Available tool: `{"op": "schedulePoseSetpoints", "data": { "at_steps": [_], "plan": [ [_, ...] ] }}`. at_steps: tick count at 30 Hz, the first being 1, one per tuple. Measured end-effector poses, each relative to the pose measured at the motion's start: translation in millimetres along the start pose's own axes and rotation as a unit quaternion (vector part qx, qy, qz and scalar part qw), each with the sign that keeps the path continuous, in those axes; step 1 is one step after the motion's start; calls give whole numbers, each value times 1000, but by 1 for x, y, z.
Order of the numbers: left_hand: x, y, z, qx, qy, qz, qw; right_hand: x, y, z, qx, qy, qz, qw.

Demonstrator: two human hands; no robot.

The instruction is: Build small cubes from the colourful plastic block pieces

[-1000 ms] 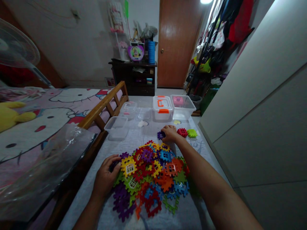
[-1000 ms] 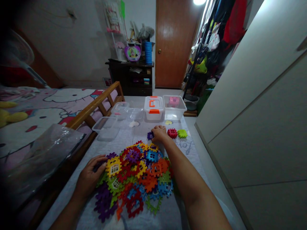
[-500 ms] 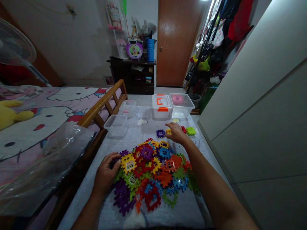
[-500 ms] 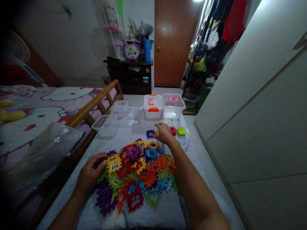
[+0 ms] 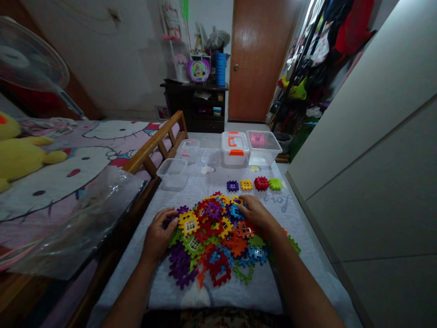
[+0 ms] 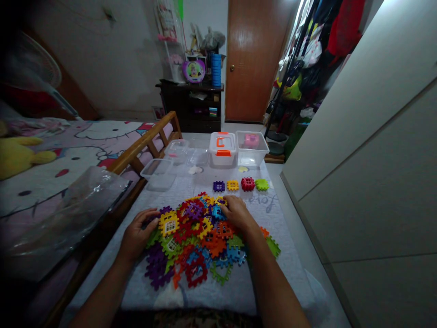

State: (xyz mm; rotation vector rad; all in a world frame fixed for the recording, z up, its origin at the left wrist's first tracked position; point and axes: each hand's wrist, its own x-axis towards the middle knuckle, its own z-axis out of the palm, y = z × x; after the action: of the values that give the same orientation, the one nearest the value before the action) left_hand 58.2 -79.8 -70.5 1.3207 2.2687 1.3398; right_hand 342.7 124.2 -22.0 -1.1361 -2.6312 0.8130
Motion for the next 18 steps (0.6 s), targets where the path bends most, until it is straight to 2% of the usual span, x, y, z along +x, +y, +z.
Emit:
{"op": "schedulePoseSetpoints", "data": {
  "at_steps": [10, 15, 18],
  "plan": [
    [-1, 1, 0, -15, 2, 3, 1000, -16, 12, -2, 63, 8, -3, 998],
    [0, 2, 1, -7, 3, 3, 1000, -26, 11, -8, 85, 18, 14, 996],
    [-1, 4, 1, -4, 4, 3, 1000, -32, 5, -9, 81, 6, -5, 997]
  ]
}}
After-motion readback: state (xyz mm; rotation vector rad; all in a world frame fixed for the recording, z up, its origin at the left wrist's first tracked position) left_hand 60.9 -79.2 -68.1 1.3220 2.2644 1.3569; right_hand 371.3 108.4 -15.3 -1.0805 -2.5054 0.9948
